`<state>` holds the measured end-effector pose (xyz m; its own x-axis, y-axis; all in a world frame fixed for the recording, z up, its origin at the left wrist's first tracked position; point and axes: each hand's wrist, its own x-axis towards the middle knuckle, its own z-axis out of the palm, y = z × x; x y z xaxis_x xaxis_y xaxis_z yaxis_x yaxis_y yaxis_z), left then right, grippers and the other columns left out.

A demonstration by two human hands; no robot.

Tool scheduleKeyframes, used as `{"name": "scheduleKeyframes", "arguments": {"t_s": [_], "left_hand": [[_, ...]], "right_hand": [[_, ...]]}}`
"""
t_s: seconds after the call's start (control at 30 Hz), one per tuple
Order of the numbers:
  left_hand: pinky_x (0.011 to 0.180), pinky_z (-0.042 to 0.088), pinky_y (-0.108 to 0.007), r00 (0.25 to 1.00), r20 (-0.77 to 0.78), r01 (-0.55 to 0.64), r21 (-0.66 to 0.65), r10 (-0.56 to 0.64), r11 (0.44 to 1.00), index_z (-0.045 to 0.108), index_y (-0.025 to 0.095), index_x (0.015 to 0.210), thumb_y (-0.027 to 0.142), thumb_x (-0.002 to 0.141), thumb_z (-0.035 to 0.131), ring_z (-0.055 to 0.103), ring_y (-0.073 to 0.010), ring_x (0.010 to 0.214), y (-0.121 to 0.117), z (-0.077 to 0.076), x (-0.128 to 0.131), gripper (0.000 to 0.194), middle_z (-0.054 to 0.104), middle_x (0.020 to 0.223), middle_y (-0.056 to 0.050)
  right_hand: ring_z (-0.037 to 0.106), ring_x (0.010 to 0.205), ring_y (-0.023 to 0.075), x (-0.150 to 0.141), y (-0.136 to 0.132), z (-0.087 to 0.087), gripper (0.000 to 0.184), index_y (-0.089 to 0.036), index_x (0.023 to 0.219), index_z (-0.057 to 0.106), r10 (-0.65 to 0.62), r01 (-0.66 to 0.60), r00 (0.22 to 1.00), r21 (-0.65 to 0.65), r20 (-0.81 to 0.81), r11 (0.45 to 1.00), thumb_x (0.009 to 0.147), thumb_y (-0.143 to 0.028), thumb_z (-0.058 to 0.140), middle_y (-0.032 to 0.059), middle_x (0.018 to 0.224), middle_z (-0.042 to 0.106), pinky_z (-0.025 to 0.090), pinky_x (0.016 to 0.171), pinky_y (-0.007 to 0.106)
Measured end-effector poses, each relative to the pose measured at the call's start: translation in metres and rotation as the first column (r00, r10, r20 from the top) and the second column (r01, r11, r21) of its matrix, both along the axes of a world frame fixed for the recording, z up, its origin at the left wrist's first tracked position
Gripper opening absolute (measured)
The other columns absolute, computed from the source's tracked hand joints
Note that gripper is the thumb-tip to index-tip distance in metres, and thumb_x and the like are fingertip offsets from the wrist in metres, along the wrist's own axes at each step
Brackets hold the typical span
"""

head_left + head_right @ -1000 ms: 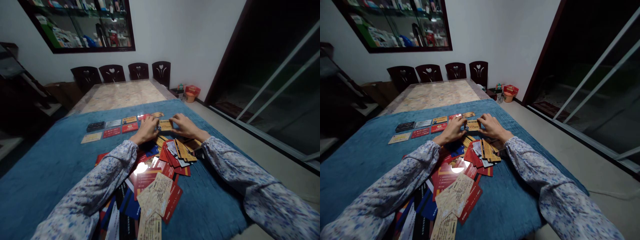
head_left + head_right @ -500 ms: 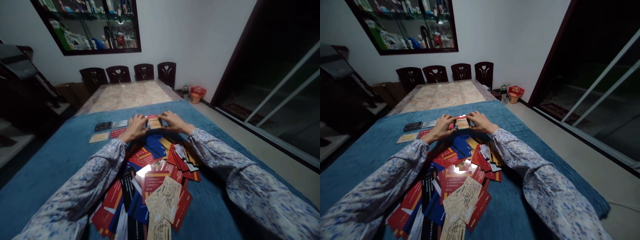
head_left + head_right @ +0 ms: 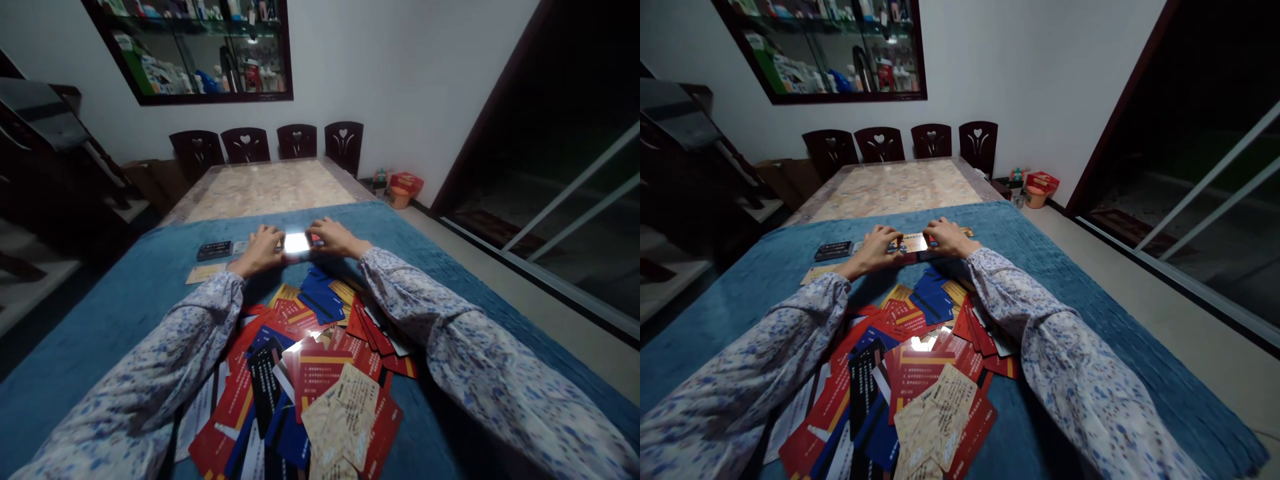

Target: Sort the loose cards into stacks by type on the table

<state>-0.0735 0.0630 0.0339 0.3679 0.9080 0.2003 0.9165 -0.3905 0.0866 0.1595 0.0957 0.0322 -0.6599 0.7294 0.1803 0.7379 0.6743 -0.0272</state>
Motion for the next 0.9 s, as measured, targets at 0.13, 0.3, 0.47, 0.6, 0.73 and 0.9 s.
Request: {"name": "scheduleKeyframes", "arguments": {"t_s": [0.13, 0.3, 0.47, 0.6, 0.73, 0.9], "left_hand": [[0.096, 0.046, -0.053, 1.0, -0.016, -0.027, -0.021, 0.027, 0.999, 0.072, 0.02, 0.111, 0.029, 0.081, 0.062, 0.048, -0.039, 0.125, 0.005, 0.003, -0.005, 0.033, 0.063, 0.129, -0.015], [0.098, 0.044, -0.055, 0.998, -0.047, -0.048, -0.06, 0.045, 0.997, 0.071, 0.02, 0.114, 0.03, 0.08, 0.062, 0.046, -0.0399, 0.128, 0.016, 0.002, -0.015, 0.036, 0.063, 0.13, -0.015], [0.101, 0.044, -0.056, 0.993, -0.081, -0.09, -0.1, 0.082, 0.991, 0.068, 0.019, 0.127, 0.03, 0.082, 0.063, 0.046, -0.0401, 0.129, 0.025, 0.0, -0.023, 0.046, 0.062, 0.136, -0.015], [0.1, 0.046, -0.056, 0.987, -0.118, -0.126, -0.123, 0.111, 0.984, 0.068, 0.019, 0.13, 0.03, 0.083, 0.063, 0.046, -0.041, 0.131, 0.029, 0.001, -0.026, 0.049, 0.061, 0.139, -0.016], [0.099, 0.048, -0.054, 0.978, -0.15, -0.163, -0.135, 0.142, 0.977, 0.07, 0.02, 0.127, 0.03, 0.083, 0.063, 0.045, -0.0415, 0.133, 0.035, 0.002, -0.027, 0.045, 0.06, 0.14, -0.015], [0.1, 0.048, -0.053, 0.971, -0.181, -0.188, -0.155, 0.159, 0.97, 0.073, 0.022, 0.12, 0.028, 0.083, 0.065, 0.044, -0.0412, 0.136, 0.045, 0.001, -0.027, 0.039, 0.061, 0.141, -0.014]], "right_hand": [[0.052, 0.111, 0.0296, -0.01, 0.008, 0.002, 0.023, -0.022, 0.113, 0.071, -0.002, 0.002, 1.0, -0.024, 0.007, 1.0, 0.093, -0.033, 0.069, 0.0124, 0.128, 0.064, 0.041, 0.08, 0.035], [0.052, 0.113, 0.0305, -0.023, 0.018, 0.002, 0.022, -0.023, 0.113, 0.072, -0.013, 0.014, 0.999, -0.051, 0.031, 0.999, 0.093, -0.033, 0.07, 0.0128, 0.13, 0.064, 0.043, 0.083, 0.037], [0.052, 0.115, 0.0312, -0.035, 0.028, 0.001, 0.025, -0.023, 0.115, 0.072, -0.018, 0.021, 0.999, -0.059, 0.049, 0.998, 0.093, -0.033, 0.068, 0.013, 0.133, 0.064, 0.044, 0.085, 0.037], [0.052, 0.119, 0.0325, -0.043, 0.034, 0.001, 0.026, -0.023, 0.116, 0.073, -0.039, 0.044, 0.996, -0.065, 0.074, 0.997, 0.093, -0.034, 0.067, 0.012, 0.136, 0.064, 0.045, 0.086, 0.037], [0.052, 0.12, 0.0335, -0.05, 0.04, 0.0, 0.03, -0.023, 0.119, 0.073, -0.06, 0.066, 0.993, -0.063, 0.099, 0.996, 0.093, -0.036, 0.065, 0.0123, 0.136, 0.064, 0.047, 0.085, 0.037], [0.053, 0.122, 0.0344, -0.056, 0.046, -0.001, 0.033, -0.024, 0.122, 0.073, -0.07, 0.08, 0.99, -0.082, 0.121, 0.993, 0.092, -0.037, 0.065, 0.012, 0.138, 0.065, 0.048, 0.087, 0.038]]}}
